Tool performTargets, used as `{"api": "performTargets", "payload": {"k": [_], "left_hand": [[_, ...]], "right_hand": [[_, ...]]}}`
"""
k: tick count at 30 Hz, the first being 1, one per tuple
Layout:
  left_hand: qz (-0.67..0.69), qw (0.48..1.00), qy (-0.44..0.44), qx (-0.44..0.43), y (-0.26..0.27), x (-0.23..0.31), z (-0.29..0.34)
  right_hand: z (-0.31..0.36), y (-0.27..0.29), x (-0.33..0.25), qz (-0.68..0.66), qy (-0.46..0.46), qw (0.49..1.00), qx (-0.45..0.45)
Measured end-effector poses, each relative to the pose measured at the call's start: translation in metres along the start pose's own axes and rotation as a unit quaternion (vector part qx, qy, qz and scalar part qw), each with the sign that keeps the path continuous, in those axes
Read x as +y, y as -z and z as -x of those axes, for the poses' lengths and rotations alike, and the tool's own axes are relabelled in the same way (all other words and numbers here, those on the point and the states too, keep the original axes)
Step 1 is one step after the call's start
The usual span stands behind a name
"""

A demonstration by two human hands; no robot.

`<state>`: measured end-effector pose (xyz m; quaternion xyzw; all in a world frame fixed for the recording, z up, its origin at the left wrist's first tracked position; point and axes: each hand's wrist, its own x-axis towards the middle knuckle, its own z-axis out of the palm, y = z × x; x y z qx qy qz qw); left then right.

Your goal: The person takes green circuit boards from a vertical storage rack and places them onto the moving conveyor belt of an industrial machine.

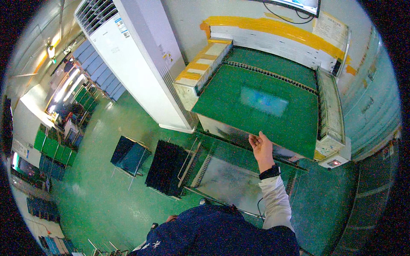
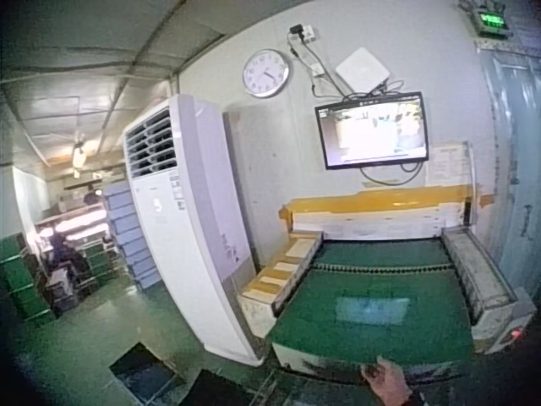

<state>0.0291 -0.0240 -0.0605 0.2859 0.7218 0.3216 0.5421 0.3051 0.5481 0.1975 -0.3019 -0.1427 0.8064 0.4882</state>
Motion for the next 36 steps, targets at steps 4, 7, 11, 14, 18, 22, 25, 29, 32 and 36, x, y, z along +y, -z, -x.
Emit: {"api": "performTargets", "payload": {"k": [4,7,11,14,18,22,25,29,32,36], "left_hand": [[-0.076,0.997,0.010,0.003,-0.002,0.002,0.000],[0.033,0.976,0.208,0.060,-0.011,0.013,-0.001],[-0.004,0.968,0.244,0.060,-0.012,0.028,0.003],[-0.054,0.978,0.192,0.063,-0.015,0.042,0.010],[0.005,0.980,0.184,0.077,-0.018,0.045,0.011],[-0.136,0.986,0.092,0.034,-0.007,-0.004,0.004],[-0.051,0.997,0.052,0.022,-0.003,-0.021,0.000],[-0.046,0.980,0.192,0.039,-0.010,0.016,0.000],[-0.391,0.915,-0.072,-0.068,-0.007,0.032,0.010],[-0.176,0.978,0.112,0.006,-0.016,0.088,0.023]], "right_hand": [[-0.005,0.001,-0.002,0.003,0.002,1.000,0.003],[-0.007,0.002,-0.002,-0.003,0.001,1.000,-0.003],[-0.010,-0.003,-0.004,-0.003,0.003,1.000,-0.009],[-0.013,-0.002,-0.005,-0.009,0.001,1.000,-0.006],[-0.014,-0.001,-0.007,-0.009,0.005,1.000,-0.010],[-0.019,-0.007,-0.005,-0.019,0.003,1.000,0.005],[-0.020,-0.006,-0.009,-0.021,0.009,1.000,0.000],[-0.019,-0.004,-0.010,-0.005,-0.002,1.000,-0.019],[-0.007,-0.011,-0.010,0.026,-0.016,0.999,-0.028],[0.007,-0.008,-0.013,0.082,-0.048,0.995,-0.038]]}}
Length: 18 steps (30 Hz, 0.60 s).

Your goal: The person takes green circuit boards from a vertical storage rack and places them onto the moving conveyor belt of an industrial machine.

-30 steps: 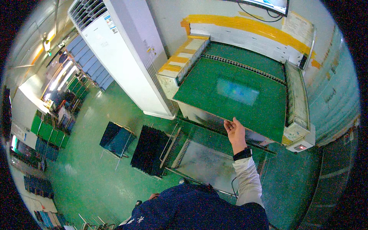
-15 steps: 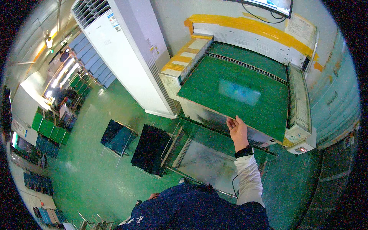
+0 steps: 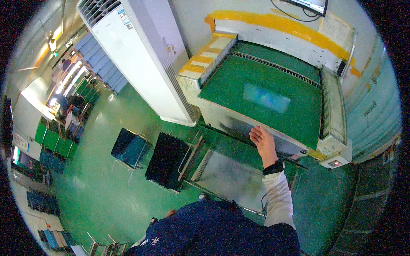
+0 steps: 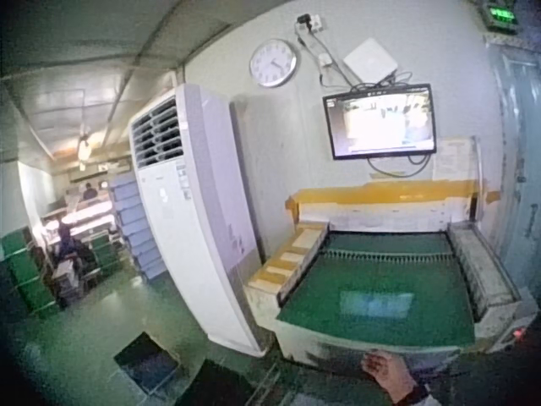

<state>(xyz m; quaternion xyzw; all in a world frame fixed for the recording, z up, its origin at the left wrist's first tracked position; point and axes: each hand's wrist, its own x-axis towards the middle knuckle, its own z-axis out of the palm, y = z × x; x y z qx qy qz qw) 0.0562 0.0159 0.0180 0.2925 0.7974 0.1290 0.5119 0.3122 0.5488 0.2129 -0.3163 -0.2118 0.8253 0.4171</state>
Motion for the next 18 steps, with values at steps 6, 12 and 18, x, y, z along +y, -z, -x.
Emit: {"api": "performTargets", "payload": {"k": [6,12,18], "left_hand": [[0.158,0.985,0.075,-0.012,-0.008,-0.026,-0.022],[0.173,0.983,0.052,0.014,-0.008,-0.026,-0.020],[0.244,0.965,0.091,0.040,-0.007,-0.031,-0.024]], "right_hand": [[0.021,0.009,0.016,0.422,0.180,0.888,0.013],[0.046,0.006,0.033,0.695,0.401,0.597,-0.009],[0.068,-0.010,0.039,0.763,0.406,0.503,-0.011]]}}
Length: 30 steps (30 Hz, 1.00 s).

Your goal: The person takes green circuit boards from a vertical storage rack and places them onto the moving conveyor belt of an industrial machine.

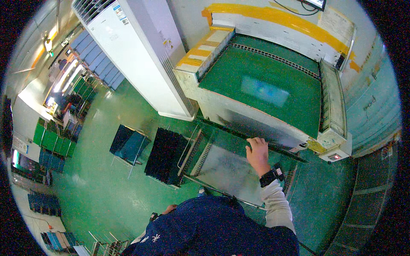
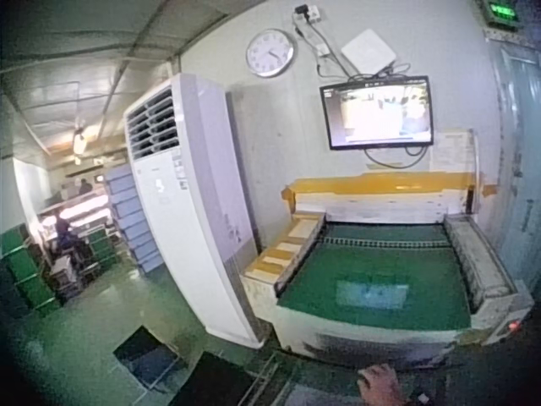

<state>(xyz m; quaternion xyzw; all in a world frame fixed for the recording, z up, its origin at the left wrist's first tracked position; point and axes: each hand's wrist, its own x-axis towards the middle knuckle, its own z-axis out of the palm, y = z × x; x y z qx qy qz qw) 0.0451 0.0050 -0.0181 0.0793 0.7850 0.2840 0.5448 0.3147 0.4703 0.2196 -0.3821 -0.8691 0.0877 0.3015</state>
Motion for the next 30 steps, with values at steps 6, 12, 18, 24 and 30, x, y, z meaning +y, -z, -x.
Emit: {"api": "performTargets", "payload": {"k": [6,12,18,24,30], "left_hand": [[-0.122,0.988,-0.087,-0.042,0.013,-0.032,-0.019],[-0.135,0.984,-0.103,-0.053,0.017,-0.032,-0.010],[-0.225,0.966,-0.117,-0.045,0.018,-0.038,-0.020],[-0.180,0.979,-0.081,-0.050,0.022,-0.041,-0.026],[-0.184,0.983,-0.013,-0.015,0.025,-0.033,-0.024]], "right_hand": [[0.011,-0.029,0.016,0.049,-0.068,0.990,-0.110],[0.009,-0.046,0.034,0.099,-0.108,0.961,-0.235],[0.004,-0.044,0.032,0.098,-0.156,0.956,-0.227],[0.006,-0.045,0.031,0.111,-0.149,0.957,-0.223],[0.002,-0.044,0.027,0.103,-0.156,0.956,-0.228]]}}
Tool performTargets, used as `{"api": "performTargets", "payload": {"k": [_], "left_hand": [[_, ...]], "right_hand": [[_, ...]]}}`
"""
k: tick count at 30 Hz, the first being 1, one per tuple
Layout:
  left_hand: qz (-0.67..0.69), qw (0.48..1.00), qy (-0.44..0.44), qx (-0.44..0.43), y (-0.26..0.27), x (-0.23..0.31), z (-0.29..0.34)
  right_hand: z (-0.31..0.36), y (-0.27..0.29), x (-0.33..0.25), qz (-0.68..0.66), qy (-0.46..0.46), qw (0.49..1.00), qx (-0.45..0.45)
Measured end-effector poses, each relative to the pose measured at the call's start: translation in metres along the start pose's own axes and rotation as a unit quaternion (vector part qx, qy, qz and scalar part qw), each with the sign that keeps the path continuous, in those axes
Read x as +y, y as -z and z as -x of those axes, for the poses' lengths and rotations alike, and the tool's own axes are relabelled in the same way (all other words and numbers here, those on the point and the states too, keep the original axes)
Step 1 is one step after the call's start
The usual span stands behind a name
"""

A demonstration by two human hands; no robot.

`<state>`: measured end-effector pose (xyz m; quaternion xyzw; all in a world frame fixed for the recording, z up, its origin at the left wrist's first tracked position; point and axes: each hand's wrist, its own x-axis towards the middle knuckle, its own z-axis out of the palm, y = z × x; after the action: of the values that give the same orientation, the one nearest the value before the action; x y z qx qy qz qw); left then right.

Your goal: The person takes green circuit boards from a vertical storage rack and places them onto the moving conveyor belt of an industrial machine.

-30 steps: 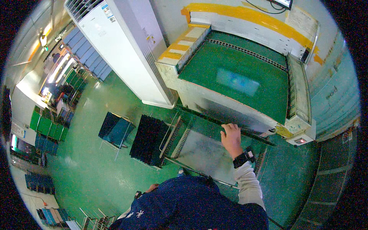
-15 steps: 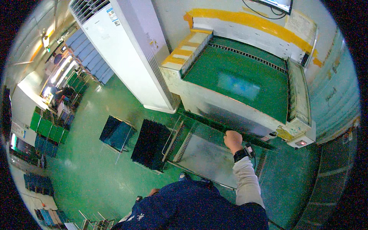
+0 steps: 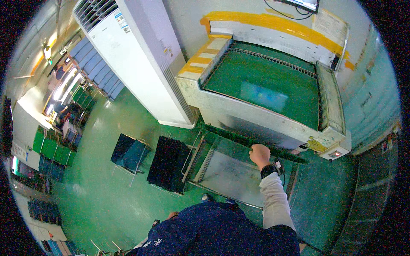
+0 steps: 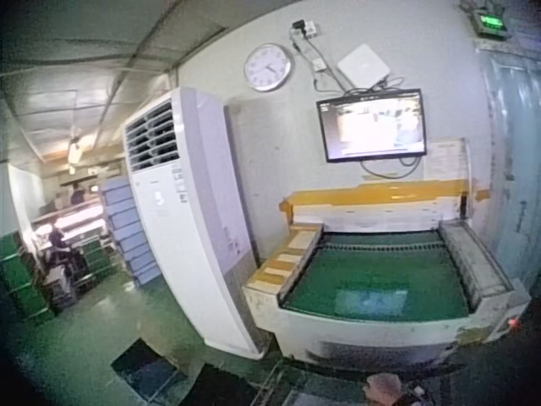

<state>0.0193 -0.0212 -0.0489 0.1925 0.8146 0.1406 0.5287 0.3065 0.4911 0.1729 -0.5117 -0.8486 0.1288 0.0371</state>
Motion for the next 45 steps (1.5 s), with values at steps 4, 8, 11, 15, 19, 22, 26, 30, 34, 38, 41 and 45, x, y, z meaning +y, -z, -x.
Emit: {"api": "performTargets", "payload": {"k": [4,8,11,15,19,22,26,30,34,38,41,45], "left_hand": [[0.025,0.998,0.057,0.004,0.003,0.045,0.026],[-0.134,0.990,-0.035,-0.005,-0.001,-0.029,-0.019],[-0.049,0.954,-0.288,-0.062,0.005,-0.066,-0.039],[0.036,0.965,-0.247,-0.083,0.001,-0.069,-0.042],[0.174,0.959,-0.203,-0.098,-0.005,-0.055,-0.032],[0.150,0.957,-0.226,-0.102,-0.003,-0.080,-0.043],[0.155,0.957,-0.226,-0.096,-0.006,-0.079,-0.044],[0.036,0.987,-0.147,-0.060,-0.004,-0.048,-0.025],[-0.116,0.979,-0.156,-0.063,0.002,-0.009,-0.002],[0.065,0.974,-0.207,-0.060,0.001,-0.031,-0.005],[-0.004,0.991,-0.134,-0.009,-0.006,-0.026,-0.014],[0.073,0.986,-0.119,-0.091,0.001,-0.036,-0.032]], "right_hand": [[0.002,0.005,0.004,0.007,-0.031,0.999,-0.022],[-0.001,0.007,-0.005,0.004,-0.024,1.000,-0.014],[0.000,0.007,-0.004,0.001,-0.020,1.000,-0.010],[0.000,0.005,-0.003,0.001,-0.017,1.000,-0.008],[0.000,0.004,0.003,0.014,-0.026,0.999,-0.016],[0.000,0.007,-0.004,-0.010,-0.020,1.000,-0.009],[-0.001,0.008,-0.003,-0.001,-0.019,1.000,-0.015],[-0.003,0.001,0.003,0.008,-0.018,1.000,-0.016],[-0.002,0.001,0.004,0.009,-0.014,1.000,-0.011],[-0.001,0.009,-0.001,-0.003,0.012,1.000,0.007],[0.001,0.033,-0.003,-0.010,0.023,0.999,0.036],[0.015,0.110,-0.015,0.018,0.041,0.997,0.060]]}}
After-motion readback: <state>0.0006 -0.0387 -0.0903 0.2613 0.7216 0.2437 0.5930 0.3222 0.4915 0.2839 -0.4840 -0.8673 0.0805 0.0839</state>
